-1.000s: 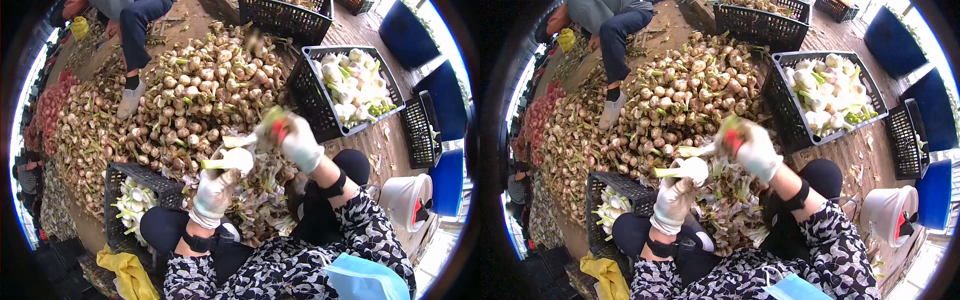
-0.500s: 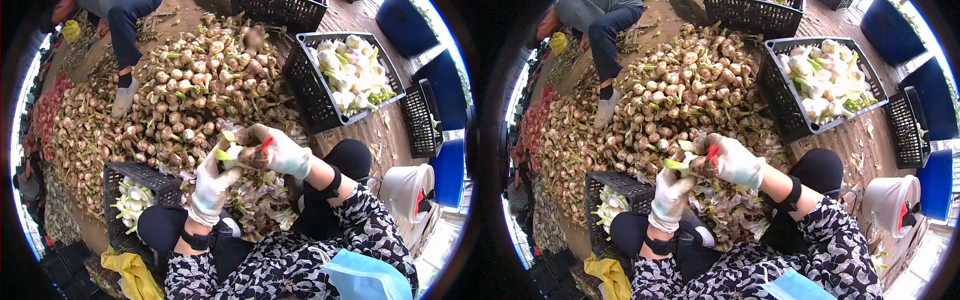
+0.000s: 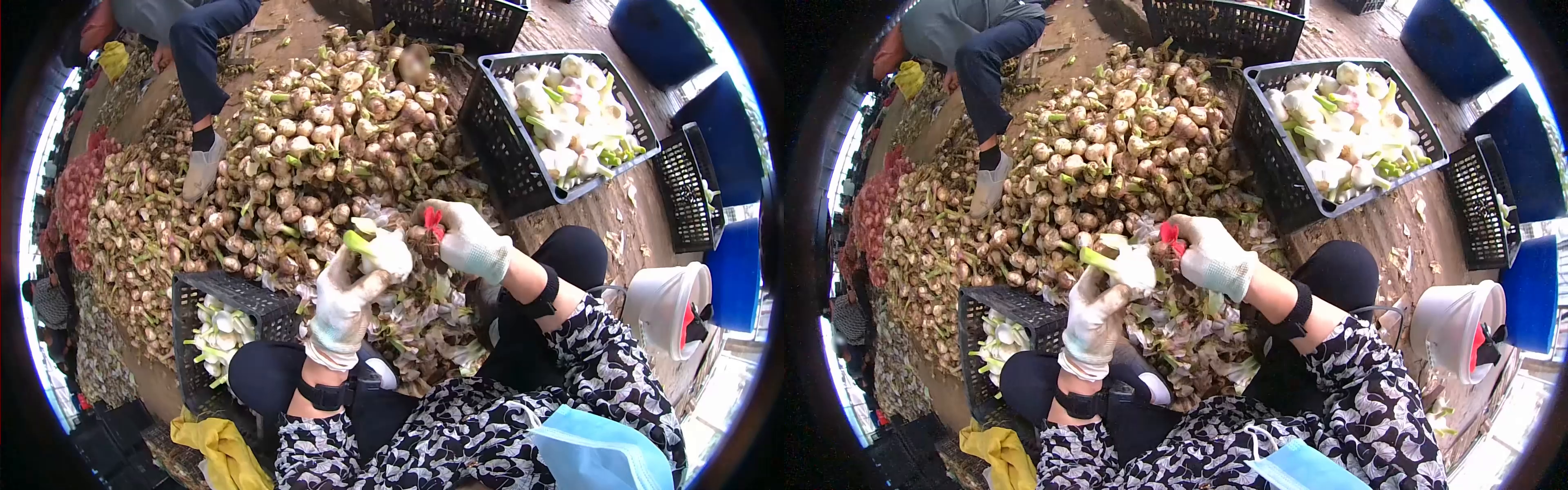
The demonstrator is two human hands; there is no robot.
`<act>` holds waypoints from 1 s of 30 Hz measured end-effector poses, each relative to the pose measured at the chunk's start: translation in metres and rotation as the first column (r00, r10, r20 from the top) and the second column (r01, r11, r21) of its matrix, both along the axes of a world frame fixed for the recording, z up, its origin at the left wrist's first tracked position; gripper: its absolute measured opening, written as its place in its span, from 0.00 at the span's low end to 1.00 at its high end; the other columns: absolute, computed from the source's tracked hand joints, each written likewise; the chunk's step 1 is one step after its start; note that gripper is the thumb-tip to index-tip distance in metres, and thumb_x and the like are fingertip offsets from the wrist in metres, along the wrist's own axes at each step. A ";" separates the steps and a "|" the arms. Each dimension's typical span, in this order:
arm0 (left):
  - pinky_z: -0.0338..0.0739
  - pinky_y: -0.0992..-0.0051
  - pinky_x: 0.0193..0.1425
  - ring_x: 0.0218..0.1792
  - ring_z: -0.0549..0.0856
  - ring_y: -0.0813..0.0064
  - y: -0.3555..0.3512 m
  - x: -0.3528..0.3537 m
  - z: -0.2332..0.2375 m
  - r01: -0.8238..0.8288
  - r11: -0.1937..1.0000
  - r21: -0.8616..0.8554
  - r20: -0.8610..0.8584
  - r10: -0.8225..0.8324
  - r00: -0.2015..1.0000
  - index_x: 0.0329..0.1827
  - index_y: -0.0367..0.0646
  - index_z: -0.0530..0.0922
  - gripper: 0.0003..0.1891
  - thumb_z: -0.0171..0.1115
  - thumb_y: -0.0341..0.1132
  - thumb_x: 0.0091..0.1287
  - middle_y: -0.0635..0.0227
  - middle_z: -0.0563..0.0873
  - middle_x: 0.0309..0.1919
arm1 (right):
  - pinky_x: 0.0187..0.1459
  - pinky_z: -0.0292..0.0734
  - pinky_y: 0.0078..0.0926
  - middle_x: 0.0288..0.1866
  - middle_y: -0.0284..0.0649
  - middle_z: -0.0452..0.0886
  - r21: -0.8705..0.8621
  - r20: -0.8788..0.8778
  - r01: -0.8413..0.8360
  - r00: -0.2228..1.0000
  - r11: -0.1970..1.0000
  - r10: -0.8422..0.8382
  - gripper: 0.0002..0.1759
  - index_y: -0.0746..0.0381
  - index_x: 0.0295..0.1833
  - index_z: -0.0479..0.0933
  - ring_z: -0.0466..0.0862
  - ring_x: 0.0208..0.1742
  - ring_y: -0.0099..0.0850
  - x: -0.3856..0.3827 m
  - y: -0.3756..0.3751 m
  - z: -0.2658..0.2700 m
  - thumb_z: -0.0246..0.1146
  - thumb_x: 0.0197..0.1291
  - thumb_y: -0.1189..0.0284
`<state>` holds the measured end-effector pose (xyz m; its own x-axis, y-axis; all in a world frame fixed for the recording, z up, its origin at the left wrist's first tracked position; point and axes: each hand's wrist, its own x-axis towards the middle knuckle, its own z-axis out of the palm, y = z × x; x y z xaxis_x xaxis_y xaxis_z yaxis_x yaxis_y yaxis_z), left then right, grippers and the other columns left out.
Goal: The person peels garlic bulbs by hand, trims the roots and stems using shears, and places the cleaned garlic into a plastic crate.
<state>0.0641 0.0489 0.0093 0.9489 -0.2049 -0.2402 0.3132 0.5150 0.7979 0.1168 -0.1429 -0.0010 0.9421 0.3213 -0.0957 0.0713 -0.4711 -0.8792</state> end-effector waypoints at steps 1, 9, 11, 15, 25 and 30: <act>0.72 0.71 0.61 0.53 0.79 0.68 0.001 0.001 0.002 -0.006 1.000 -0.001 0.001 0.006 1.000 0.63 0.31 0.65 0.30 0.62 0.22 0.55 0.58 0.78 0.53 | 0.36 0.76 0.27 0.31 0.46 0.81 -0.001 0.001 -0.006 1.000 1.000 0.006 0.11 0.65 0.45 0.75 0.81 0.32 0.35 0.000 -0.001 -0.003 0.58 0.54 0.78; 0.74 0.77 0.51 0.47 0.79 0.75 -0.005 -0.006 -0.010 -0.079 0.990 0.118 0.064 0.072 0.995 0.66 0.35 0.62 0.34 0.62 0.21 0.54 0.65 0.78 0.51 | 0.47 0.73 0.18 0.40 0.34 0.79 0.676 -0.428 0.164 0.881 0.718 0.201 0.19 0.70 0.55 0.68 0.77 0.41 0.20 -0.014 0.022 0.004 0.62 0.61 0.74; 0.74 0.78 0.49 0.46 0.79 0.75 -0.002 -0.007 -0.003 -0.097 0.994 0.054 -0.004 0.097 0.995 0.67 0.35 0.61 0.35 0.62 0.21 0.53 0.65 0.77 0.50 | 0.46 0.73 0.18 0.42 0.35 0.80 0.597 -0.519 0.214 0.838 0.773 0.169 0.16 0.69 0.53 0.71 0.77 0.41 0.20 -0.013 0.019 0.015 0.59 0.62 0.75; 0.73 0.74 0.49 0.44 0.77 0.73 0.009 -0.009 -0.003 0.083 0.990 -0.110 0.018 -0.081 0.997 0.70 0.37 0.58 0.40 0.64 0.25 0.52 0.65 0.76 0.47 | 0.29 0.77 0.20 0.37 0.38 0.81 0.454 -0.520 0.266 0.854 0.850 0.011 0.18 0.65 0.53 0.73 0.81 0.30 0.23 0.004 -0.002 0.006 0.55 0.66 0.63; 0.65 0.70 0.64 0.57 0.73 0.69 0.006 0.000 -0.020 0.032 0.907 0.419 0.251 -0.150 0.956 0.70 0.36 0.56 0.43 0.59 0.20 0.45 0.61 0.71 0.58 | 0.44 0.75 0.31 0.38 0.47 0.79 0.287 0.054 -0.083 0.996 0.954 0.070 0.17 0.65 0.45 0.75 0.82 0.41 0.39 -0.011 0.020 0.014 0.67 0.50 0.69; 0.74 0.79 0.50 0.45 0.78 0.77 -0.006 -0.007 -0.002 -0.024 0.995 0.101 0.084 0.016 0.996 0.72 0.36 0.49 0.49 0.72 0.33 0.50 0.67 0.77 0.46 | 0.41 0.75 0.33 0.35 0.51 0.78 0.120 0.152 -0.025 0.988 0.992 0.007 0.12 0.67 0.42 0.74 0.81 0.39 0.45 -0.013 0.027 0.014 0.61 0.49 0.79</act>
<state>0.0572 0.0433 0.0070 0.9700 -0.1640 -0.1793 0.2343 0.4356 0.8691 0.1039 -0.1156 0.0133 0.9374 0.3368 0.0883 0.2146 -0.3592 -0.9083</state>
